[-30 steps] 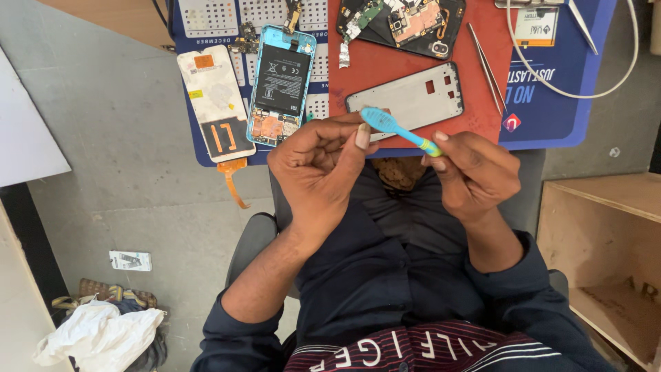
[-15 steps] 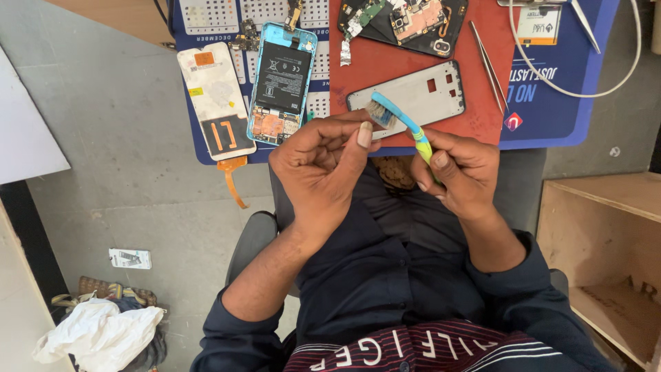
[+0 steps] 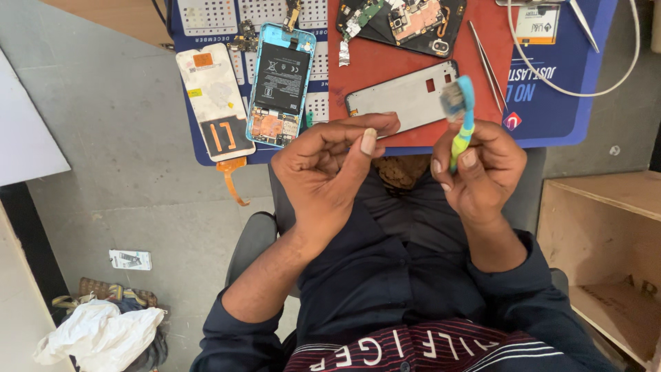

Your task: The person retrieves a smartphone motherboard from a parts bin and places it on the workbench. They then clean the inside of a white phone casing using a toothbrush and apply adhesive from a tube along the casing's edge.

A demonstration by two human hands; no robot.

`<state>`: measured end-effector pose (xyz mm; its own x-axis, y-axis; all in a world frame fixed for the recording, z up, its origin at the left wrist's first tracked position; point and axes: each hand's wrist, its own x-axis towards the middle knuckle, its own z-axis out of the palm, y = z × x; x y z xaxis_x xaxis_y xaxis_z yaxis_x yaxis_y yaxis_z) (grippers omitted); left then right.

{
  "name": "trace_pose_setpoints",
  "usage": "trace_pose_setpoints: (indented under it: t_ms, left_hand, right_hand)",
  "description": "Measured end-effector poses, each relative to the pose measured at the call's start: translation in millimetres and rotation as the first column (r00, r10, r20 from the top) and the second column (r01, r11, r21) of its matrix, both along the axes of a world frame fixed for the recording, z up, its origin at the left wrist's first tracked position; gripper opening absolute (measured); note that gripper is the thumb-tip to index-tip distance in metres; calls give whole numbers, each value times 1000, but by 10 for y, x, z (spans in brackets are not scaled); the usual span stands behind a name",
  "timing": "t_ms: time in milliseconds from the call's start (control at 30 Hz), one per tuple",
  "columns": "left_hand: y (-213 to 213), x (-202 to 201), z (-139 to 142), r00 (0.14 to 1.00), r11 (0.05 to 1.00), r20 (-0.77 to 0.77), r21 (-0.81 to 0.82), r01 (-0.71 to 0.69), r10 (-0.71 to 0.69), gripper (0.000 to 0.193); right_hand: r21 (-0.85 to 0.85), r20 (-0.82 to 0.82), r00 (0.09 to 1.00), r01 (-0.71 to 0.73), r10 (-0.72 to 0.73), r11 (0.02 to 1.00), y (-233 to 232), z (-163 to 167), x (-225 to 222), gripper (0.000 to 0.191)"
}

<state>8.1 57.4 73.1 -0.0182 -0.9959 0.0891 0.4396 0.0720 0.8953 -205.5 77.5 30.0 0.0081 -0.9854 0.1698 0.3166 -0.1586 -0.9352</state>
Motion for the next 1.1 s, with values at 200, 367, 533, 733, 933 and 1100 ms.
trace_pose_setpoints:
  t_ms: [200,367,533,733,933,1100]
  left_hand:
    - [44,-38,52,998,997,-8,42,64,-64,6]
    - [108,-100,100,982,984,77,62,166,-171,9]
    - [118,-154,125,952,973,202,58,222,-229,9]
    - [114,-169,163,907,961,323,40,273,-271,13]
    - [116,-162,175,898,956,336,26,291,-283,14]
    - [116,-161,164,898,950,326,8,311,-297,15]
  right_hand:
    - [7,16,999,46,-46,999,47,-16,-1,37]
    - [24,-162,974,163,-157,986,170,57,-59,27]
    - [11,-328,928,192,-178,981,249,116,-128,22]
    - [-54,-398,908,119,-131,991,208,146,-157,19]
    - [-54,-387,915,100,-113,993,196,186,-146,13]
    - [-85,-418,900,92,-120,992,185,168,-148,12]
